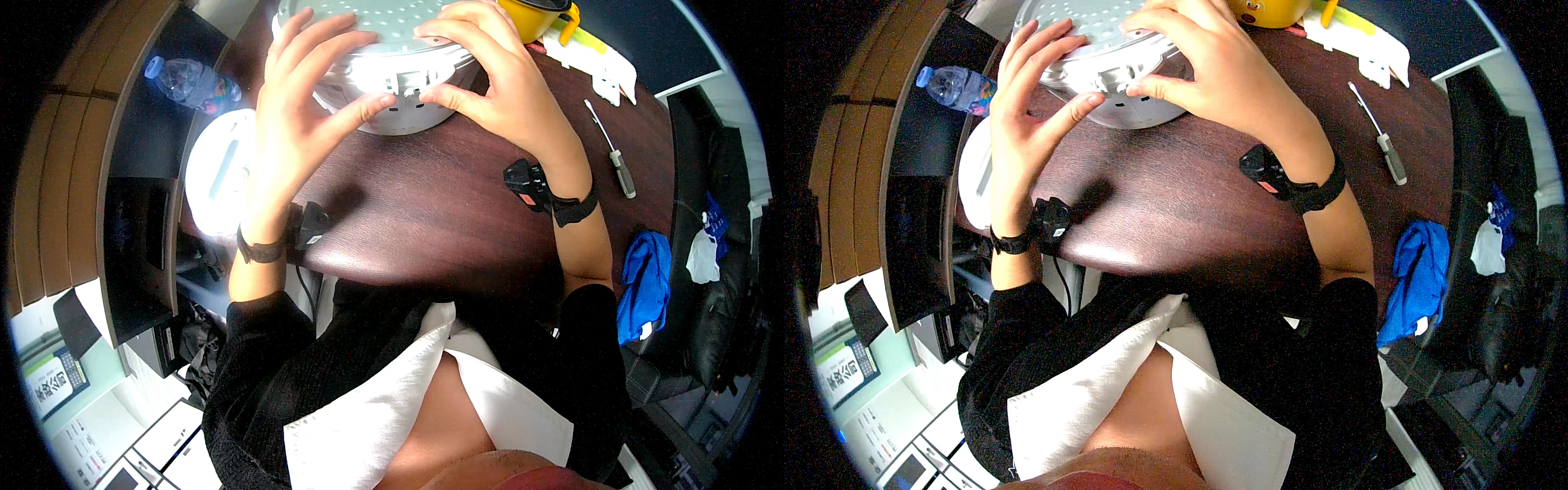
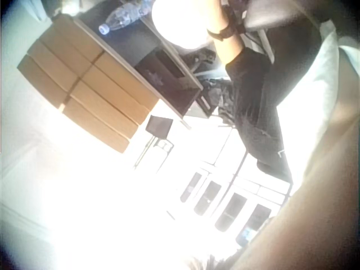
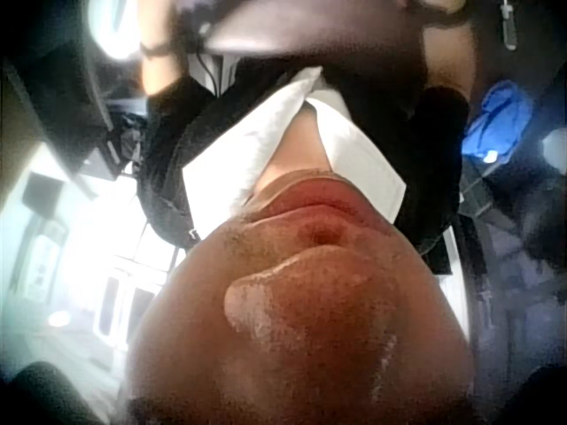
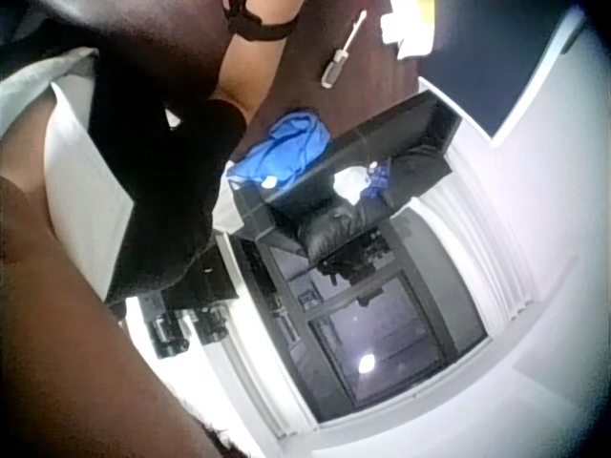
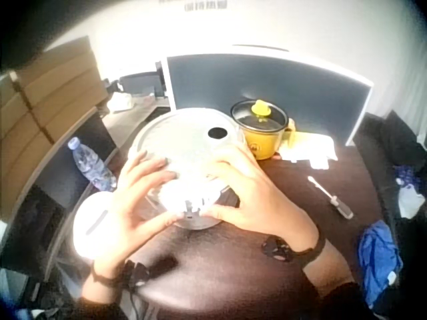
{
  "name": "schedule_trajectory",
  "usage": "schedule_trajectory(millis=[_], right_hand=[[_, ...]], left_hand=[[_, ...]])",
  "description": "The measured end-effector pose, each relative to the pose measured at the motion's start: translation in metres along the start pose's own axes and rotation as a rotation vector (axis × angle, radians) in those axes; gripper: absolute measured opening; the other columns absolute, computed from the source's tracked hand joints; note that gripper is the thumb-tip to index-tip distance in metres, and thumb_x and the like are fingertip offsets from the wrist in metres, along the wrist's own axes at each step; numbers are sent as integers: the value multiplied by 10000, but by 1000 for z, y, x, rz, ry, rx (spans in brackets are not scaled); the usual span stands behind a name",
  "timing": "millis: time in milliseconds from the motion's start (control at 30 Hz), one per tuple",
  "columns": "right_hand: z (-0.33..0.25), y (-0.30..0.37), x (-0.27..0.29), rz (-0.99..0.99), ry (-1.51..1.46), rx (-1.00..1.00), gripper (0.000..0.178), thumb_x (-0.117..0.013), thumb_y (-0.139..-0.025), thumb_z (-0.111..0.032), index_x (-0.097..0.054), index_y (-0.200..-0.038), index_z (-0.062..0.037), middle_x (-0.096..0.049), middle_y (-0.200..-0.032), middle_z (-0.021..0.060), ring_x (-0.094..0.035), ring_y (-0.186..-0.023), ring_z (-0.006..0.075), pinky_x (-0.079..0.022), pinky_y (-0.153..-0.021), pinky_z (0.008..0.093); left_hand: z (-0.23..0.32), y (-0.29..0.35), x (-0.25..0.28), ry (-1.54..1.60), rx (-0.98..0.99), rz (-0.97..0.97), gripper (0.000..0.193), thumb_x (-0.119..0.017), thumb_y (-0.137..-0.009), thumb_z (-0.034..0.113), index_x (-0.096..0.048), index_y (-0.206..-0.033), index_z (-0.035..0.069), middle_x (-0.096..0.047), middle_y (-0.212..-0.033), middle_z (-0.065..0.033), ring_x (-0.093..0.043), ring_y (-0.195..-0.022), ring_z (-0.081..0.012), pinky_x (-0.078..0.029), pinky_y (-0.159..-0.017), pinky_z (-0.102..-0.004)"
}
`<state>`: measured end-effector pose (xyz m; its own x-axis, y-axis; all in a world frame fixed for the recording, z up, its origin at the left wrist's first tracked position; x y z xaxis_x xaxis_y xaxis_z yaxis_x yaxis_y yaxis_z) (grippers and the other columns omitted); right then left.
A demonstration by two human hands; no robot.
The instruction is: The person uses a screwdriver to remove screws from a circular metal lid, then places the lid onto a white rice cooker and secures it. The person wipes the lid with a blue cloth.
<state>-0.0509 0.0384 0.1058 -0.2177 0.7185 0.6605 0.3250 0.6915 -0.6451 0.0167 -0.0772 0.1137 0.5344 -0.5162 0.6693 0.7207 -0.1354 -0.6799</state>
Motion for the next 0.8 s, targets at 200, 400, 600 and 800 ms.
schedule_trajectory(millis=[200, 400, 600, 800], right_hand=[[-3, -1, -2, -62, 54, -68, 515, -761, -711, -185, -535, -1119, 31, -454, -1158, 183, -426, -1164, 329, -353, -1019, 423], [4, 5, -5, -45, 43, -44, 522, -747, -743, -215, -520, -1145, 29, -443, -1182, 192, -411, -1187, 345, -347, -1025, 432], [1, 4, -5, -51, 51, -42, 548, -742, -757, -250, -513, -1160, 42, -432, -1196, 200, -406, -1191, 344, -342, -1033, 446], [2, 4, -7, -24, 40, 18, 593, -755, -750, -296, -504, -1174, 36, -422, -1191, 199, -388, -1191, 354, -329, -1036, 470]], left_hand=[[2, 1, 0, -19, -10, 0, 497, -787, -687, 214, -643, -1145, 86, -545, -1311, -121, -385, -1318, -333, -304, -1081, -436], [4, 0, -3, -48, -35, -10, 501, -777, -705, 232, -634, -1164, 91, -531, -1325, -124, -372, -1326, -339, -299, -1082, -439], [6, 1, -5, -63, -53, -23, 512, -761, -727, 249, -616, -1194, 98, -519, -1337, -121, -368, -1326, -345, -301, -1080, -443], [6, 0, -8, -86, -82, -31, 516, -747, -744, 265, -603, -1210, 98, -512, -1338, -118, -352, -1335, -346, -299, -1081, -445]])
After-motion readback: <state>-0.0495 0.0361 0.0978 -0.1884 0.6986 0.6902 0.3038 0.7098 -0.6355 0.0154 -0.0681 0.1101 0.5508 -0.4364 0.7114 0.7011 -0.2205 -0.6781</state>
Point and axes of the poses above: each hand's wrist, its own y-axis away from the middle knuckle, its own x-axis out of the back of the hand, z = x × y, the point moved 10 cm from there along -y, towards the middle knuckle
